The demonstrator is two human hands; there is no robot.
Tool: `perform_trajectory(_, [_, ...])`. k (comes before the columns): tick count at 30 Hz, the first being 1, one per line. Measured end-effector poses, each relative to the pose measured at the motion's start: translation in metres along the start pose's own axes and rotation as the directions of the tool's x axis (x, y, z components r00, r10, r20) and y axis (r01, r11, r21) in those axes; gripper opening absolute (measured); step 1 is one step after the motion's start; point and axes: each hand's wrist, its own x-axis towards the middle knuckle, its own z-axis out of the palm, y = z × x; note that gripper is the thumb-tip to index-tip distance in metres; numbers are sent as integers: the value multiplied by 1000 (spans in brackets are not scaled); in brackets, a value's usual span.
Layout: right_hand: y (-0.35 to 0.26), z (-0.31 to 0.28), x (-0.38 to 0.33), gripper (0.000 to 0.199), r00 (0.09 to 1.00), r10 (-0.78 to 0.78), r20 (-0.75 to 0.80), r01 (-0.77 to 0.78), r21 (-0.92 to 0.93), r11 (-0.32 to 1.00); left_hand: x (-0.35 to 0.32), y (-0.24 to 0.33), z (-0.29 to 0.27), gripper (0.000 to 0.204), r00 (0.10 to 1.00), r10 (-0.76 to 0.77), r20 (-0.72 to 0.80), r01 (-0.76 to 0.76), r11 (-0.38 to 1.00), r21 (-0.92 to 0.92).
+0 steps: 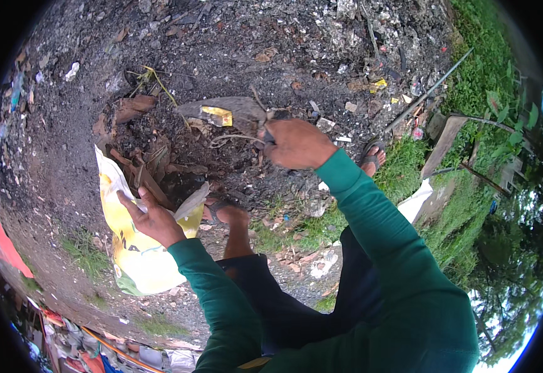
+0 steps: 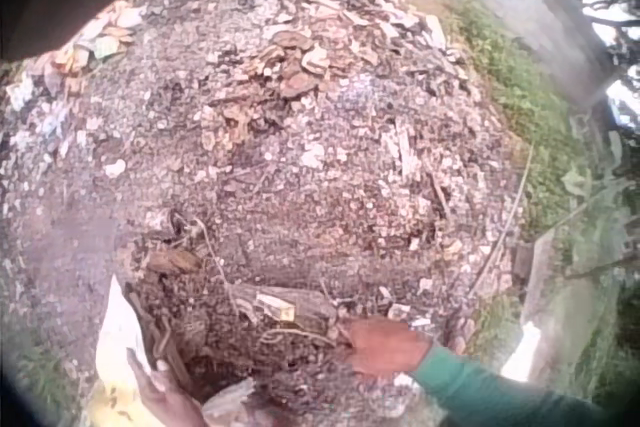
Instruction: The person collects debris and trash from the ground by hand and places it into a yellow sack. They then use a long metal rod to push and gather more debris into the sack.
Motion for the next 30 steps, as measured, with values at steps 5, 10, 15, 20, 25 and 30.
perform_trajectory(5, [218,92,-90,25,650,755,-87,-377,826,420,-1,0,14,72,966,-256,-38,247,957,-149])
perform_trajectory(10, [332,324,-77,23,199,963,184,-274,953,-126,-7,-2,25,74,979,-191,-75,186,980,-70])
perform_trajectory(15, [295,412,27,30,395,904,-165,-656,637,404,-12,-9,25,71,967,-243,-76,232,964,-127])
perform_trajectory(20, [148,352,92,20,524,846,-101,-91,981,174,-12,-6,28,64,981,-167,-104,170,985,23])
perform_trajectory(25, [30,275,58,32,605,796,-3,4,1000,1,-14,0,31,69,969,-225,-102,224,974,-26])
perform_trajectory(30, [52,251,-24,31,633,774,-1,62,997,-50,-13,-4,30,75,938,-283,-200,316,935,161])
